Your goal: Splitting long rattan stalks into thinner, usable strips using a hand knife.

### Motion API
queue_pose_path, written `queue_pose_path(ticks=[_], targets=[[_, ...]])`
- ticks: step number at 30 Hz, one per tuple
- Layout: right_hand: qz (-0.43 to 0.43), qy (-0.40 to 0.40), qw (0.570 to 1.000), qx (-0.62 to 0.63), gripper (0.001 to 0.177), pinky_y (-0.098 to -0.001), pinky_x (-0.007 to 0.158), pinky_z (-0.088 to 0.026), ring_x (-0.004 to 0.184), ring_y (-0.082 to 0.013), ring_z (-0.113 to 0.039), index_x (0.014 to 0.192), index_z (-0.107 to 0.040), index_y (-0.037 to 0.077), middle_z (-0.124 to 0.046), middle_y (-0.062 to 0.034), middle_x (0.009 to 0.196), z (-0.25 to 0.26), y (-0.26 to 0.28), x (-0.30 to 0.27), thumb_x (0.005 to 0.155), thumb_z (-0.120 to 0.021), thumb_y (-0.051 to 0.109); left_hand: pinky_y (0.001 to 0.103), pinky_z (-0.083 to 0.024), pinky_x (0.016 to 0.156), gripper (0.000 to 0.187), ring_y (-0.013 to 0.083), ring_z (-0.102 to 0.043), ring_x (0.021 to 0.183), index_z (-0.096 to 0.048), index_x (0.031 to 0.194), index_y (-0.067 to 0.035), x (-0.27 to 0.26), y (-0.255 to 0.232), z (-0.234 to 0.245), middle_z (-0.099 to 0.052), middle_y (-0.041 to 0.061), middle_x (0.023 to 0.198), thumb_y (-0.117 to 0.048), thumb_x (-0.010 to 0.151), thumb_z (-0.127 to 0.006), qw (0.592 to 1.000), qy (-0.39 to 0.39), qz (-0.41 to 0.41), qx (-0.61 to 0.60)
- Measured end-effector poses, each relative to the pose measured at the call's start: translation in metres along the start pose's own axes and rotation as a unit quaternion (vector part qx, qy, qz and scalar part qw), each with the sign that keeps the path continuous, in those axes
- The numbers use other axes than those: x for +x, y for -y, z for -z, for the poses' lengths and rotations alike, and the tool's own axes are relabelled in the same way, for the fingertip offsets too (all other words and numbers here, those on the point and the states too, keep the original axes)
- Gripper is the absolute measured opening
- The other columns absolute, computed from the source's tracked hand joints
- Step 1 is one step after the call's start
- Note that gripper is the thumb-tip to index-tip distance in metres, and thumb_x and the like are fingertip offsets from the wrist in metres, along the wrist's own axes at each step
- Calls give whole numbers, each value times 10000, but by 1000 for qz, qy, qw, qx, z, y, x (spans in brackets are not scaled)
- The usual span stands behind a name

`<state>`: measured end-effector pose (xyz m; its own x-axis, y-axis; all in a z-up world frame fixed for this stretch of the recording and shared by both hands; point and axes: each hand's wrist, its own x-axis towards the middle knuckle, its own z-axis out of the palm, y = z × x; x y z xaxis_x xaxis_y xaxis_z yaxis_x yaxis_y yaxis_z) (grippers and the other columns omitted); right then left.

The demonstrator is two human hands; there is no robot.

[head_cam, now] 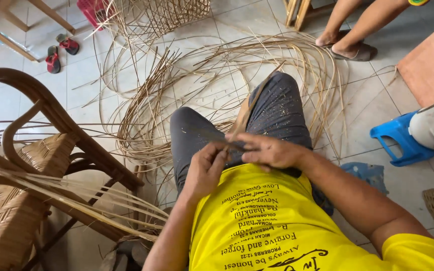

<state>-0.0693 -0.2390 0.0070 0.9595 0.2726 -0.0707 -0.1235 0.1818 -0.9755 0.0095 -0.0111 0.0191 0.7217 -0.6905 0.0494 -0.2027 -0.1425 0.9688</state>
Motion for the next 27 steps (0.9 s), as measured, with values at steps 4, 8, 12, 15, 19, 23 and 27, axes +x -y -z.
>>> queue_pose_path(ticks=[4, 8, 12, 15, 19, 23, 27], targets=[[48, -40, 983, 173, 500, -248, 289, -475, 373, -117, -542, 1505, -471, 29, -581, -100, 737, 41, -15, 11, 1025, -547, 147, 291, -495, 586, 227, 155, -544, 630, -774, 1091, -57, -13, -30, -4, -700, 94, 766, -22, 983, -577, 999, -24, -3, 37], [48, 67, 982, 168, 604, -221, 362, -481, 420, -102, -546, 1576, -358, 21, -577, -78, 759, -2, 13, -5, 1014, -542, 145, 400, -577, 626, 215, 310, -692, 682, -741, 1107, -19, -11, -44, -1, -734, 165, 806, -1, 960, -584, 984, -41, -113, 135], [80, 29, 983, 160, 529, -261, 339, -481, 385, -143, -590, 1474, -470, -39, -595, -92, 705, 37, 12, 1, 968, -541, 100, 385, -615, 668, 255, 304, -741, 726, -738, 1162, -11, -12, -58, -2, -747, 151, 835, 11, 960, -584, 969, -54, -171, 167], [83, 6, 971, 226, 493, -240, 401, -501, 414, -119, -568, 1497, -489, -1, -576, -73, 712, 41, 14, 0, 1022, -524, 127, 407, -620, 665, 256, 324, -750, 754, -733, 1179, -29, -9, -57, -6, -746, 135, 845, -25, 957, -604, 960, -58, -194, 194], [104, 11, 944, 314, 373, -304, 368, -503, 394, -160, -564, 1301, -575, -74, -553, -99, 720, 52, 30, -3, 1003, -519, 143, 422, -595, 577, 292, 329, -730, 712, -711, 1223, -30, 11, -88, -1, -736, 139, 847, -56, 975, -559, 938, -30, -236, 251], [174, 3, 938, 299, 335, -337, 405, -539, 458, -204, -613, 1312, -585, -32, -587, -126, 827, 68, 53, -3, 1011, -553, 110, 412, -589, 591, 331, 331, -712, 728, -678, 1274, -36, 29, -134, -1, -719, 160, 894, 2, 981, -527, 848, -38, -325, 417], [176, -18, 929, 325, 284, -257, 504, -440, 547, -113, -569, 1250, -621, 3, -695, -72, 893, 52, 95, -15, 1026, -711, 152, 286, -480, 595, 422, 151, -556, 748, -593, 1384, -67, 47, -169, -1, -701, 36, 1039, -104, 976, -695, 757, -29, -333, 562]])
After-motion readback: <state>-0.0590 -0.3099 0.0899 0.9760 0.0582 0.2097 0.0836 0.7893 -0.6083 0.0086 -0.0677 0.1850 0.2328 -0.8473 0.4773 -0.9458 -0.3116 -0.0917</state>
